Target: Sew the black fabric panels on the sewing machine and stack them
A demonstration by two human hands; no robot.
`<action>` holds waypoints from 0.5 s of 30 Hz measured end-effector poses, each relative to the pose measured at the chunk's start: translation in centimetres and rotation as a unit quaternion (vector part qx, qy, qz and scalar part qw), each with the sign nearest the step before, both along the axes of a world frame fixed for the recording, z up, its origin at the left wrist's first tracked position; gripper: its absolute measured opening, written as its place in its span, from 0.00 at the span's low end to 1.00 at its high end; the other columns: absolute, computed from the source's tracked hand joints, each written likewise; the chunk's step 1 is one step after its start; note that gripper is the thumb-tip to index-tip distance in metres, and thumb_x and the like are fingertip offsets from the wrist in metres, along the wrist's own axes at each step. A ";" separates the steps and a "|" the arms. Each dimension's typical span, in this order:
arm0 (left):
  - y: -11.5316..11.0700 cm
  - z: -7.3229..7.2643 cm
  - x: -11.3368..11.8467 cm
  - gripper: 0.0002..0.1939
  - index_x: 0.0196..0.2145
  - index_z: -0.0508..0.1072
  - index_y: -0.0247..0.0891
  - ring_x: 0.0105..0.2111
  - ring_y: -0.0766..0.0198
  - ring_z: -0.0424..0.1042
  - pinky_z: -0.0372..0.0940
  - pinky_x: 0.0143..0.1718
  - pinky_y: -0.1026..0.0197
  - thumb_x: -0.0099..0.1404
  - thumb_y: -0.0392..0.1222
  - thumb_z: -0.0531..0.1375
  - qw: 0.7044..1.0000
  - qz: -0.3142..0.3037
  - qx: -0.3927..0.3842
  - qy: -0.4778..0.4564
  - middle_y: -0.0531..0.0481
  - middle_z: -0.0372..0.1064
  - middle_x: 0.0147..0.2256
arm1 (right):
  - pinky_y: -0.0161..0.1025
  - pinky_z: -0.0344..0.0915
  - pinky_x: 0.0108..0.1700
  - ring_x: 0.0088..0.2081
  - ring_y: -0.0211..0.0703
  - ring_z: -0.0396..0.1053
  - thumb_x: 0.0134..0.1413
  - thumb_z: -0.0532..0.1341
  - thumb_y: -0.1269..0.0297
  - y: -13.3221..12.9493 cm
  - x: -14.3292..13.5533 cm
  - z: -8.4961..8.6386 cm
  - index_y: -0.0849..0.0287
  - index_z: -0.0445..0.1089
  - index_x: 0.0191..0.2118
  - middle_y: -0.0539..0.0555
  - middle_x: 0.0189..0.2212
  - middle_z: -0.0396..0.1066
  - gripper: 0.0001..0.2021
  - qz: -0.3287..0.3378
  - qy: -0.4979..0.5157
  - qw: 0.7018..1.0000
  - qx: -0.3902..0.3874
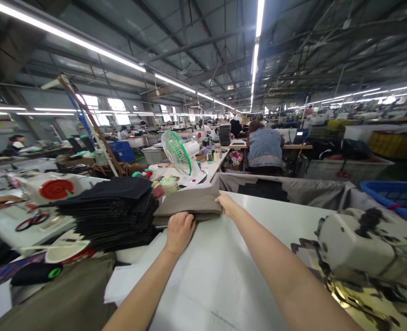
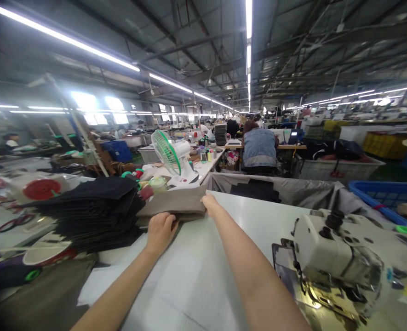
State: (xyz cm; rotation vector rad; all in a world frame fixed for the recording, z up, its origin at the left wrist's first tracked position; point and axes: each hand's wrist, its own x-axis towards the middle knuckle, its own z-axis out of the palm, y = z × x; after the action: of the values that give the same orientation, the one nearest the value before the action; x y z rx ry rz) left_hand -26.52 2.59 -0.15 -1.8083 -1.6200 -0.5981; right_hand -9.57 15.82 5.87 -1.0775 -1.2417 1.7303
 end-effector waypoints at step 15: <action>1.0 1.9 -1.1 0.22 0.60 0.68 0.35 0.59 0.51 0.68 0.62 0.60 0.50 0.69 0.34 0.52 0.992 -0.027 -0.115 -0.045 0.37 0.68 0.59 | 0.49 0.73 0.46 0.46 0.47 0.72 0.65 0.62 0.57 0.5 1.6 -0.6 0.60 0.68 0.54 0.57 0.51 0.70 0.17 0.030 -0.053 0.994 -0.092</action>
State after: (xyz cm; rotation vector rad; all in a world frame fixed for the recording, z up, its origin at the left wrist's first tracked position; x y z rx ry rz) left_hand -27.63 3.58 1.77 -2.0223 -1.7665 -0.5398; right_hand -8.02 16.36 5.29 -1.2648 -1.2070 1.8850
